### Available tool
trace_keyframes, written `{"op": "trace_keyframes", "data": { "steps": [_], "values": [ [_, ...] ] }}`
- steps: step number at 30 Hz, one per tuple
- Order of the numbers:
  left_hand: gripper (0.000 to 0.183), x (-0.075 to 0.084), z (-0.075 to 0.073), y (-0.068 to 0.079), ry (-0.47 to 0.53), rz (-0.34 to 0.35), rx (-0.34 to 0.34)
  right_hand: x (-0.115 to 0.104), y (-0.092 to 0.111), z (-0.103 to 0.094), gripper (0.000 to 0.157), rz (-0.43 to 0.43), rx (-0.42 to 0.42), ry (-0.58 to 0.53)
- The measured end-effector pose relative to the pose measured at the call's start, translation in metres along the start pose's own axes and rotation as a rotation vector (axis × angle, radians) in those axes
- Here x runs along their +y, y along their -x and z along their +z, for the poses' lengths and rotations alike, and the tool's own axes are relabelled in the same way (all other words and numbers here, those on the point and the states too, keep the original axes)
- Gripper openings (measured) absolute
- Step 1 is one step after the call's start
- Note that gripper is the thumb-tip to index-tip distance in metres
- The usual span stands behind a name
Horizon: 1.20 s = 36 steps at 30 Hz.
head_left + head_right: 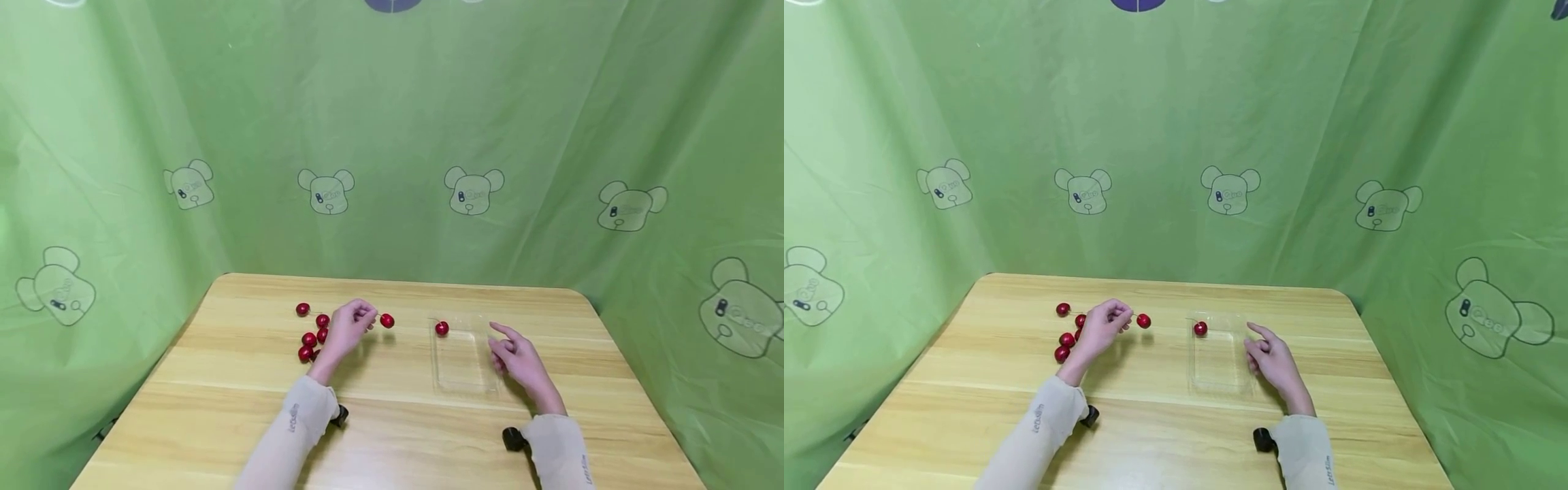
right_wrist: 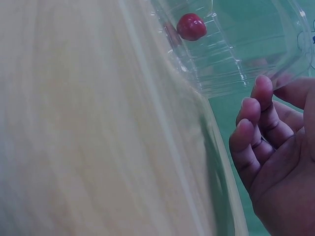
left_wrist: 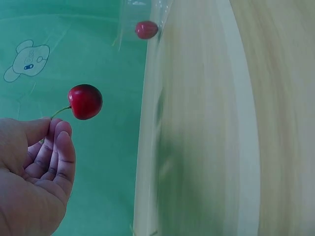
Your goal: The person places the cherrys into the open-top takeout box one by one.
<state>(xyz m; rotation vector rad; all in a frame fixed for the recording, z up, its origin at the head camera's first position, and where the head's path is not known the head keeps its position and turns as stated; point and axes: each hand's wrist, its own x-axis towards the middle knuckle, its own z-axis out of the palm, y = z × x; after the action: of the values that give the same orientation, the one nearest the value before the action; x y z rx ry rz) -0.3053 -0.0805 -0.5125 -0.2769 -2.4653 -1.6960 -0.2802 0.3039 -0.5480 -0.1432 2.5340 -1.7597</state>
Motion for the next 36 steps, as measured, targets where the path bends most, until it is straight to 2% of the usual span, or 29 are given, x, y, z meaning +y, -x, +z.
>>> {"op": "trace_keyframes", "data": {
  "steps": [9,19,36],
  "values": [
    [0.013,0.009,0.023,-0.006,0.006,0.019,-0.046,-0.003,-0.001,0.002,0.058,0.0,-0.005,-0.01],
    [0.012,0.016,0.044,-0.012,0.015,0.045,-0.062,-0.005,-0.002,0.0,0.06,0.011,-0.008,-0.034],
    [0.013,0.025,0.077,-0.014,0.073,0.039,-0.102,-0.002,-0.001,0.0,0.056,0.016,-0.01,-0.002]
  ]
}}
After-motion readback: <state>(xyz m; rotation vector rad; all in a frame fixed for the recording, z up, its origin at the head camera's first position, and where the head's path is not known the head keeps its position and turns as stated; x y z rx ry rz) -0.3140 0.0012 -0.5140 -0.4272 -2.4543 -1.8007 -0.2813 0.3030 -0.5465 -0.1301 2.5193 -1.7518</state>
